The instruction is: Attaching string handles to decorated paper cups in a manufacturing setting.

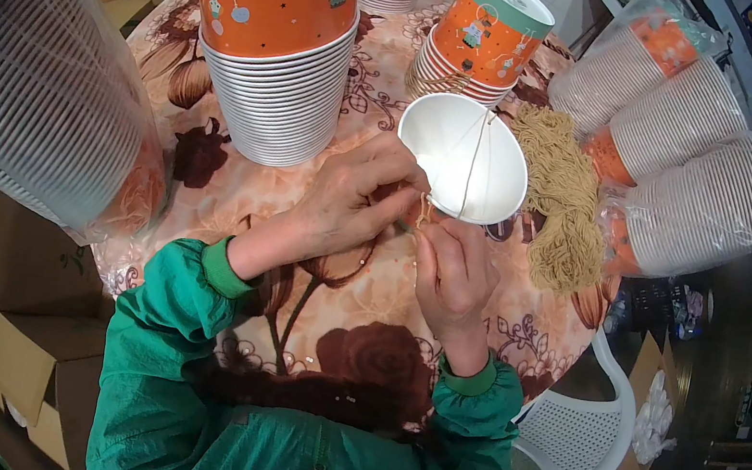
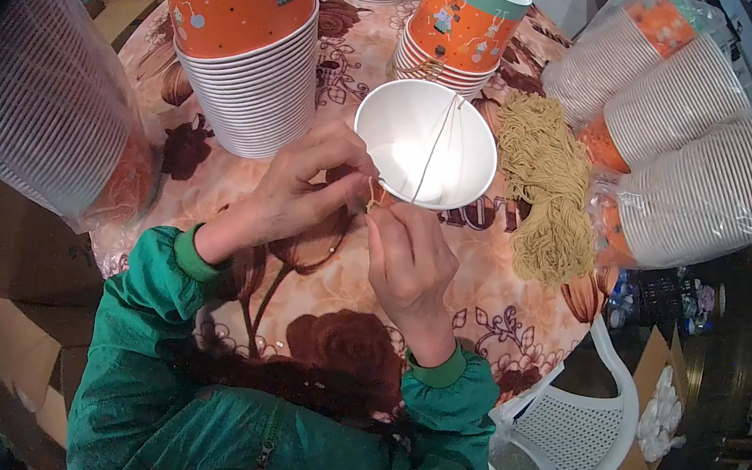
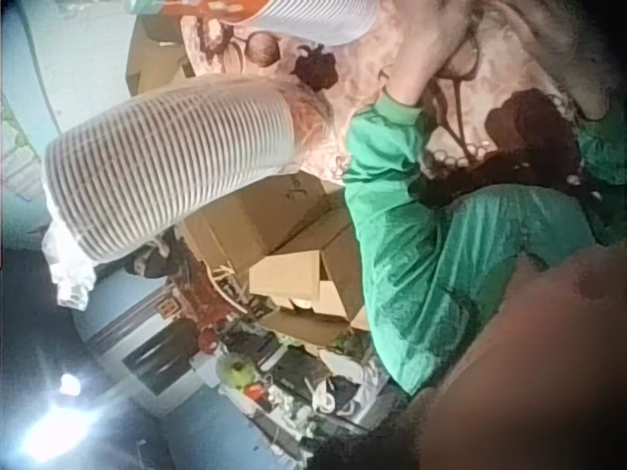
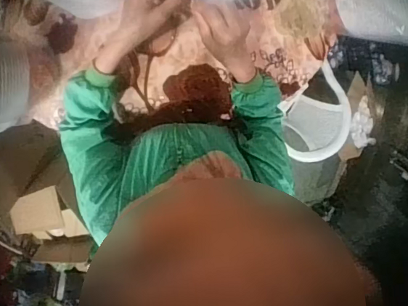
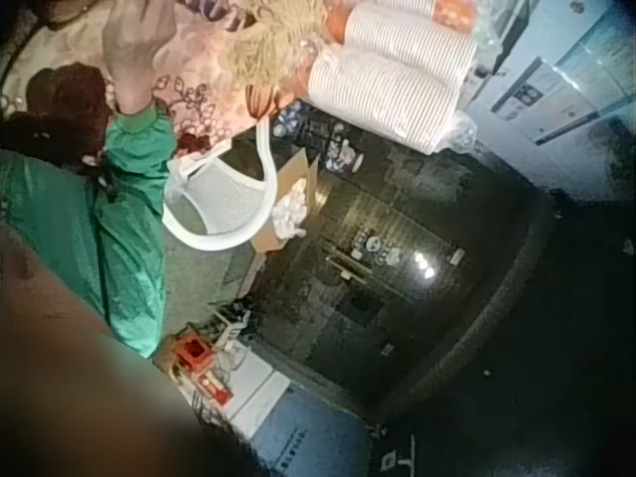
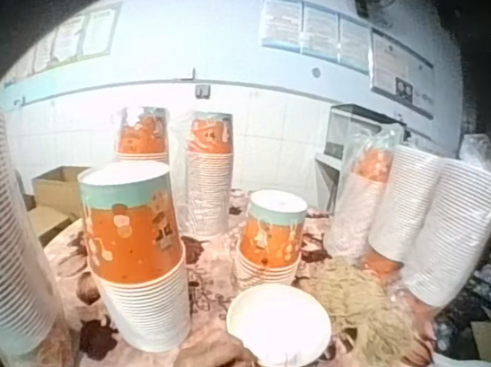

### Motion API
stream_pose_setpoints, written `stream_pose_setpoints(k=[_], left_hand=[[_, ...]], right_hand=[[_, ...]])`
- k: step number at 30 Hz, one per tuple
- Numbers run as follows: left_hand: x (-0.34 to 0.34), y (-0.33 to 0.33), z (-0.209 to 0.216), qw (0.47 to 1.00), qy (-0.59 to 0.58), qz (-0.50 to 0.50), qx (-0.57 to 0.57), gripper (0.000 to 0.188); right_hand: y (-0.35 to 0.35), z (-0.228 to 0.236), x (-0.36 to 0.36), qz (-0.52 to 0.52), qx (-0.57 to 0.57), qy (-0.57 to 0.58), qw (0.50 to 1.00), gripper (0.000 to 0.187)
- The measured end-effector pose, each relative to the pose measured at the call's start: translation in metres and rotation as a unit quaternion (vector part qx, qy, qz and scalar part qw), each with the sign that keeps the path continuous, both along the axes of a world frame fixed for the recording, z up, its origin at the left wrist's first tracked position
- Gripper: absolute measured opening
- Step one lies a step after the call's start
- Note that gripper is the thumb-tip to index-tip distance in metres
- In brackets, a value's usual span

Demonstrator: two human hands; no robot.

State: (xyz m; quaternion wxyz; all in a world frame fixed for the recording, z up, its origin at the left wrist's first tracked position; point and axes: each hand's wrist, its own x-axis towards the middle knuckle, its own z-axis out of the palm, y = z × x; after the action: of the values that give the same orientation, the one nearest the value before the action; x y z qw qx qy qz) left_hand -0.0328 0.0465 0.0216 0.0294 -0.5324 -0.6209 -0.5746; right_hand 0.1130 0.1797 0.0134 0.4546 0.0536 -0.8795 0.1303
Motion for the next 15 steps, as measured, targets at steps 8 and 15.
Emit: stream_pose_setpoints(k=[8, 15], left_hand=[[-0.004, 0.0023, -0.0023, 0.999, 0.031, 0.025, 0.021, 0.009], [-0.004, 0.002, -0.0002, 0.998, 0.044, 0.033, 0.028, 0.01]], right_hand=[[0.0012, -0.003, 0.0027, 0.012, -0.011, 0.018, 1.0, 0.019], [0.0017, -0.0048, 0.0054, 0.015, -0.025, 0.018, 0.999, 0.017]])
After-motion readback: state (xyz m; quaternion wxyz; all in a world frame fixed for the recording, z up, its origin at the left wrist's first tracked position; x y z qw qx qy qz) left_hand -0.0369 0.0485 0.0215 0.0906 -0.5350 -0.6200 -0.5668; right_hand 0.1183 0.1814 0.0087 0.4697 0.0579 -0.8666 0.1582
